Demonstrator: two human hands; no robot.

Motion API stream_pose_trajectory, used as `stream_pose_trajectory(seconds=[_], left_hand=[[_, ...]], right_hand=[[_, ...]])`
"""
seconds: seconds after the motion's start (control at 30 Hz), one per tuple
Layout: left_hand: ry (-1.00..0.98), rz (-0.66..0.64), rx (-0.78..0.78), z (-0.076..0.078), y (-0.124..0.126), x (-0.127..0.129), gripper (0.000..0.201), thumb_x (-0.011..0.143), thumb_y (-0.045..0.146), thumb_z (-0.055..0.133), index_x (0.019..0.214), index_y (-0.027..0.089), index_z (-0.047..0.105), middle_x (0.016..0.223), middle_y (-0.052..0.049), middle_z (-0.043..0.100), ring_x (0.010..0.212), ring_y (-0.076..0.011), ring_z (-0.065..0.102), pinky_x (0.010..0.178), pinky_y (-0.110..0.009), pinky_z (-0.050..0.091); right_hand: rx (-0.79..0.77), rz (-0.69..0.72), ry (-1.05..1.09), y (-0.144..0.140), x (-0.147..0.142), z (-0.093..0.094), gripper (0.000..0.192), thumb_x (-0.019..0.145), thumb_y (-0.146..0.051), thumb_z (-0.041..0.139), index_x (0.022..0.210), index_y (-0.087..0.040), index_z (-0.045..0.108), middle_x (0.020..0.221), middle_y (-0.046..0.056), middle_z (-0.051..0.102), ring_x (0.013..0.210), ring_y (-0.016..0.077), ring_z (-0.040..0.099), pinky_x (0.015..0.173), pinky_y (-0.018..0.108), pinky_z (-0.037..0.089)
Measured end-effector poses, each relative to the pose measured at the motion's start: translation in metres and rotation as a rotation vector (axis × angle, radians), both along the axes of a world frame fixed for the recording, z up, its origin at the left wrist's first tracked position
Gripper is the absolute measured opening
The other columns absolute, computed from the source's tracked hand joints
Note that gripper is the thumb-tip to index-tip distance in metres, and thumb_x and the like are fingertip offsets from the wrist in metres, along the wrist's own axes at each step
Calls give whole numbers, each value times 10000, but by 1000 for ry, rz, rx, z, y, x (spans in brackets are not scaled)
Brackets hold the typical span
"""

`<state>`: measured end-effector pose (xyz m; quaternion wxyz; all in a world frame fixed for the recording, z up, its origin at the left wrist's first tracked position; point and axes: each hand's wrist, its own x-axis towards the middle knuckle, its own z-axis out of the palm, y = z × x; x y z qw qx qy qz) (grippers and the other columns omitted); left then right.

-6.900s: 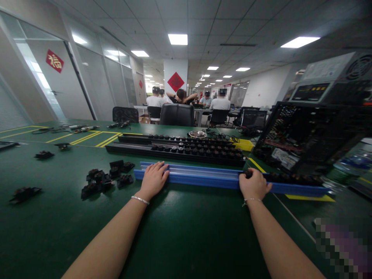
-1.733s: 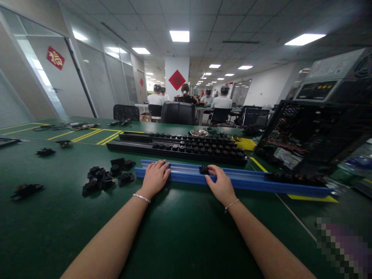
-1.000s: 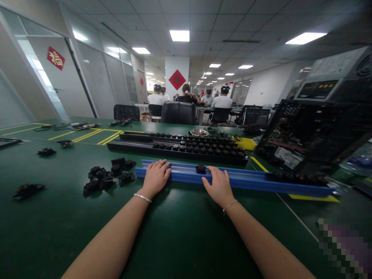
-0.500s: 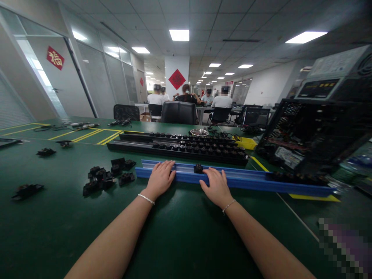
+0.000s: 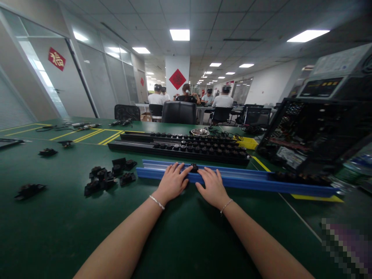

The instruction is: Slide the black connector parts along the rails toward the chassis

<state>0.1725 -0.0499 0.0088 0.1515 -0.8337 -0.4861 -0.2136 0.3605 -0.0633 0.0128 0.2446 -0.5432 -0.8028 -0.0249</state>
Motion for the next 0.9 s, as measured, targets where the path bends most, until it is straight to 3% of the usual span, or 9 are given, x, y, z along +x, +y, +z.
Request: stream_pose_trajectory(seconds=[0.57, 0.9], left_hand=[[16, 18, 13, -4, -2, 11, 582, 838, 341, 487, 1386, 346, 290, 1409, -89, 385, 1324, -313, 271, 1023, -488, 288], [22, 85, 56, -3, -4, 18, 484, 824, 325, 495, 1303, 308, 427, 1370, -93, 443, 1304, -321, 313, 1044, -508, 258]], right_hand=[[-50, 121, -82, 5, -3, -5, 473, 834, -197, 354, 1295, -162, 453, 1362, 76, 457, 1312, 191, 287, 1096, 434, 147], [-10, 149, -44, 3, -1, -7, 486, 790, -141, 381, 1267, -198, 453, 1321, 56, 497, 1260, 180, 357, 1090, 430, 155]])
